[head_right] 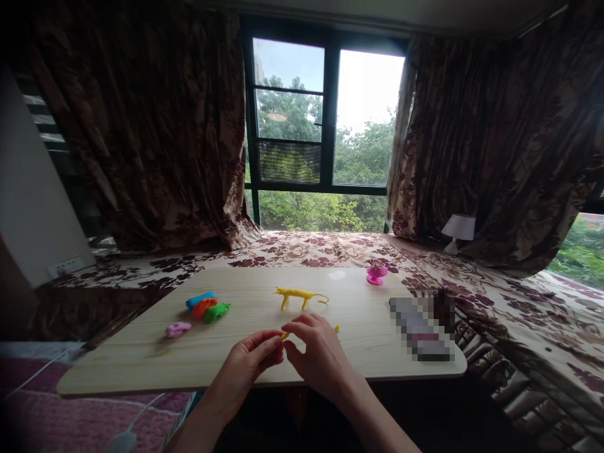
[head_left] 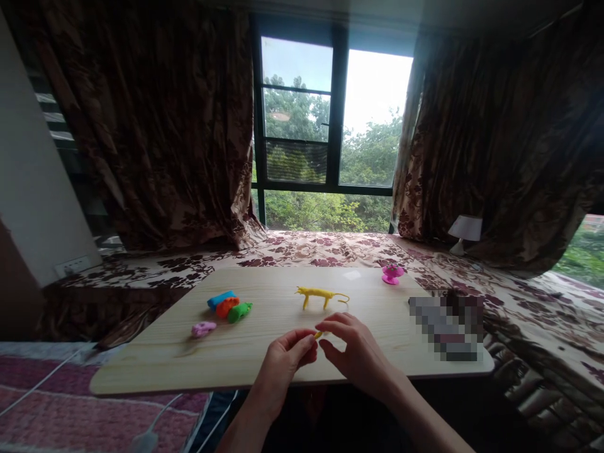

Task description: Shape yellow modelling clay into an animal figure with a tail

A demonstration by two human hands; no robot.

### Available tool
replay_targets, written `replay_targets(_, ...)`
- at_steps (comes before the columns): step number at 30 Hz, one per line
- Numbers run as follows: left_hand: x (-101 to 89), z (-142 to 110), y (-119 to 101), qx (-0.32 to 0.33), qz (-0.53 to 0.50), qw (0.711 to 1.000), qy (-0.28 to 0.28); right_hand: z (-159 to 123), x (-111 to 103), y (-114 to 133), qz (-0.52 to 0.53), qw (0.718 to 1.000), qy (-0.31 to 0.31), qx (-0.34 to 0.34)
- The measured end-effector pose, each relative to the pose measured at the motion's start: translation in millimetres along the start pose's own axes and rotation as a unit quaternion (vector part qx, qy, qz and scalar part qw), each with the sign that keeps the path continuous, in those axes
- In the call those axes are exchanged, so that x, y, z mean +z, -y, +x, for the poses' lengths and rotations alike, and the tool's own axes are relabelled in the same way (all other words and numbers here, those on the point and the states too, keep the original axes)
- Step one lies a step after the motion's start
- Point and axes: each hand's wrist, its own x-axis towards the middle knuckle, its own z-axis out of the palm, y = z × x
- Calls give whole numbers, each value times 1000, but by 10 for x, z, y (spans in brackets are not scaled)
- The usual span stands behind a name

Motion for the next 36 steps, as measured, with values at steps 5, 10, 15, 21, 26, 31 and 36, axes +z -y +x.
replay_targets(5, 30, -14, -33, 13, 45, 998, 30, -21, 10, 85, 4, 1000, -14, -17)
replay_targets(10, 0, 1, -41, 24, 77, 996, 43, -15, 4, 114, -10, 1000, -3, -21)
replay_targets(15, -2, -15, -47, 22, 74, 995, 56, -20, -66, 150, -2, 1000, 6, -15)
replay_targets(21, 44, -34, -98, 23, 82, 994, 70, -27, 19, 106, 105, 993, -24, 41)
replay_targets(26, 73, -57, -89, 11, 49, 997, 59, -4, 232, -135, 147, 984, -28, 99)
replay_targets(31, 31, -31, -69, 6, 34, 999, 20, 98, 181, -654, 87, 984, -47, 151)
replay_targets(36, 3, 33, -15, 12, 25, 1000, -7, 138, 109, -945, -24, 989, 5, 143)
